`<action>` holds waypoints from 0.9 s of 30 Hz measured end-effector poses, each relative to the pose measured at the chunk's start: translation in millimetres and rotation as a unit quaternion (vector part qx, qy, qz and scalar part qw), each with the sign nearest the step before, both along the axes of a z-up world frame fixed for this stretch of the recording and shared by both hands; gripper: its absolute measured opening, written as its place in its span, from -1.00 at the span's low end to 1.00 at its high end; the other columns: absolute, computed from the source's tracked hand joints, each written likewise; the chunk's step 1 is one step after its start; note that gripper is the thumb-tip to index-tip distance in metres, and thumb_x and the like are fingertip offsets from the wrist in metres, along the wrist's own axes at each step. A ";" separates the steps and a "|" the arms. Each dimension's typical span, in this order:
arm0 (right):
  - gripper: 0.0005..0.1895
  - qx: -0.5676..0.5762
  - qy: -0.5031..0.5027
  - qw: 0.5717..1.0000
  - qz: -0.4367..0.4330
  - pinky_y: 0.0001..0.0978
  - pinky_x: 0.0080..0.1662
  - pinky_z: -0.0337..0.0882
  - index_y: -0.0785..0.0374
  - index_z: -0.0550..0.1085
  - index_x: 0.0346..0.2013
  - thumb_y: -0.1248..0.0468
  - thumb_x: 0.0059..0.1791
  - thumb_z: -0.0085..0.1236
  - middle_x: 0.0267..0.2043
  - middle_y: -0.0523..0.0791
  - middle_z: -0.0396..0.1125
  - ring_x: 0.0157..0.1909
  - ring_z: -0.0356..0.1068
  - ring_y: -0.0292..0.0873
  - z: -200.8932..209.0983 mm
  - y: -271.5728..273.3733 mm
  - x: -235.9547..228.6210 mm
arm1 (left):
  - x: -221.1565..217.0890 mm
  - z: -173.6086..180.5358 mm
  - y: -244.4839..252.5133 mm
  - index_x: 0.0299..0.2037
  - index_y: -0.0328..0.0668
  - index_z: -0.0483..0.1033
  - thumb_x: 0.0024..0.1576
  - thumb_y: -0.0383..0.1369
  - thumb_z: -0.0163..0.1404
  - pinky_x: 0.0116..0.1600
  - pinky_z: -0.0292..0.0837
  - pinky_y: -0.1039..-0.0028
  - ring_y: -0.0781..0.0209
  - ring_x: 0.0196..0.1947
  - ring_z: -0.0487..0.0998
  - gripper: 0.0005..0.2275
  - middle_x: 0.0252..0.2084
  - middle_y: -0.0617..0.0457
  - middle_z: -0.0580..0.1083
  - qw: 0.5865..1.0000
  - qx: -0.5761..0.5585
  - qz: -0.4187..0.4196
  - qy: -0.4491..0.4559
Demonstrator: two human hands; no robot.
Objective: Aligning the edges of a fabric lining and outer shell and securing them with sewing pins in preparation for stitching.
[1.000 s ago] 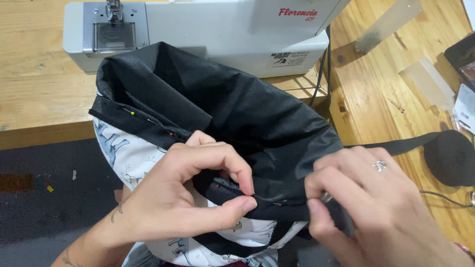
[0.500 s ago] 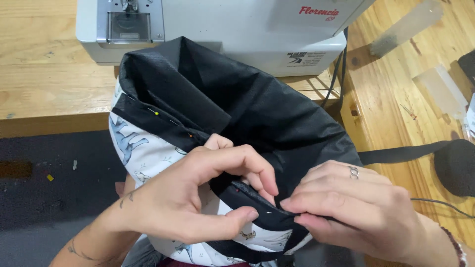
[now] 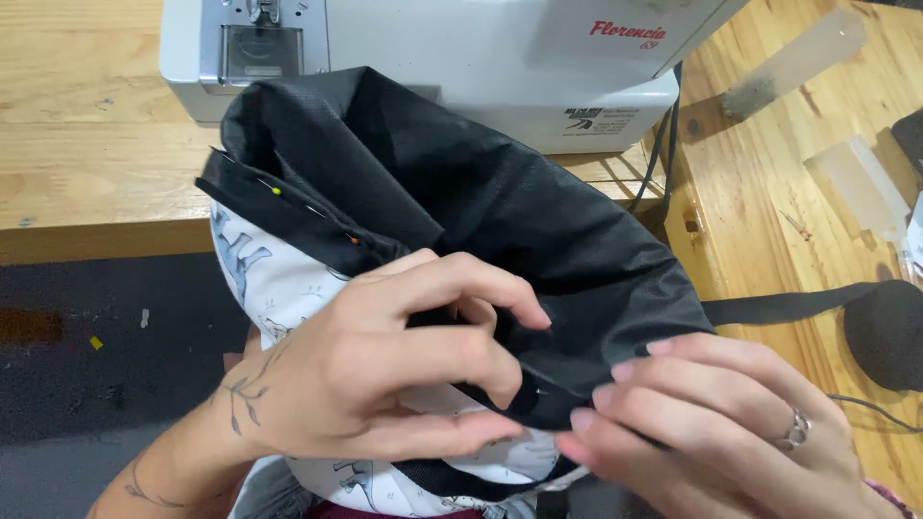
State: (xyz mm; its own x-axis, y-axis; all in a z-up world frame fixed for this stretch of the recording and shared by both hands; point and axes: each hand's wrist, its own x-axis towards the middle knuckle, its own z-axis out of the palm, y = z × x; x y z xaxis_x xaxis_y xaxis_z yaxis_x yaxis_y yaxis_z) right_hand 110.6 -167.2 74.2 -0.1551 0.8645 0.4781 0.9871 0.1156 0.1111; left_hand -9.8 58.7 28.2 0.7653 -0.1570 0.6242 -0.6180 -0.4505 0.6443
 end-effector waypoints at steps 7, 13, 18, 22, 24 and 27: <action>-0.92 -0.015 0.091 0.991 -0.097 -0.33 -0.12 0.55 0.21 0.52 -0.38 0.27 -0.11 0.17 -0.25 -0.15 0.50 -0.24 0.55 -0.21 7.8 1.0 -12.0 | 5.8 6.4 -12.4 -0.33 -0.24 0.47 0.27 -0.28 -0.04 -0.28 0.40 0.43 0.14 -0.40 0.48 -0.79 -0.17 -0.07 0.52 0.978 0.102 0.107 -0.148; -0.96 -0.028 0.300 0.932 -0.202 -0.58 -0.09 0.53 0.27 0.48 -0.40 0.36 -0.12 0.10 -0.33 -0.15 0.56 -0.29 0.61 -0.36 -8.5 -4.6 -0.4 | 10.4 15.0 -23.4 -0.35 -0.13 0.40 0.29 -0.21 -0.10 -0.40 0.28 0.46 0.22 -0.61 0.31 -0.77 -0.52 0.21 0.39 0.974 0.115 0.180 -0.068; -0.90 -0.101 0.377 0.894 -0.219 -0.64 -0.24 0.47 0.18 0.52 -0.38 0.27 -0.05 0.06 -0.32 -0.26 0.54 -0.34 0.50 -0.42 -13.9 -15.9 19.9 | 15.1 32.5 -12.1 -0.37 -0.01 0.49 0.18 -0.30 0.09 -0.55 0.18 0.62 0.42 -0.73 0.24 -0.89 -0.66 0.31 0.36 0.990 0.025 0.117 0.077; -0.92 -0.119 0.331 0.906 -0.238 -0.65 -0.18 0.44 0.09 0.54 -0.37 0.20 -0.08 0.14 -0.31 -0.35 0.56 -0.31 0.53 -0.47 -14.8 -17.1 22.6 | 18.3 36.2 -4.5 -0.18 -0.06 0.62 0.09 -0.16 0.06 -0.49 0.35 0.72 0.59 -0.57 0.38 -0.76 -0.50 0.29 0.59 0.979 -0.027 0.052 0.195; -0.90 -0.127 0.320 0.908 -0.239 -0.66 -0.21 0.42 0.06 0.56 -0.35 0.16 -0.08 0.16 -0.32 -0.38 0.56 -0.33 0.52 -0.48 -18.2 -18.9 22.1 | 18.1 34.3 -3.8 -0.10 -0.06 0.64 0.03 -0.07 0.07 -0.44 0.44 0.76 0.66 -0.52 0.46 -0.65 -0.41 0.28 0.67 0.974 -0.029 0.059 0.217; -0.90 -0.122 0.267 0.923 -0.249 -0.68 -0.19 0.39 0.00 0.55 -0.31 0.17 -0.11 0.22 -0.31 -0.43 0.54 -0.33 0.50 -0.52 -23.6 -18.9 20.4 | 18.3 32.3 -3.5 -0.25 -0.09 0.63 0.08 -0.19 0.08 -0.48 0.34 0.63 0.51 -0.60 0.50 -0.80 -0.41 0.27 0.64 0.984 0.004 0.042 0.176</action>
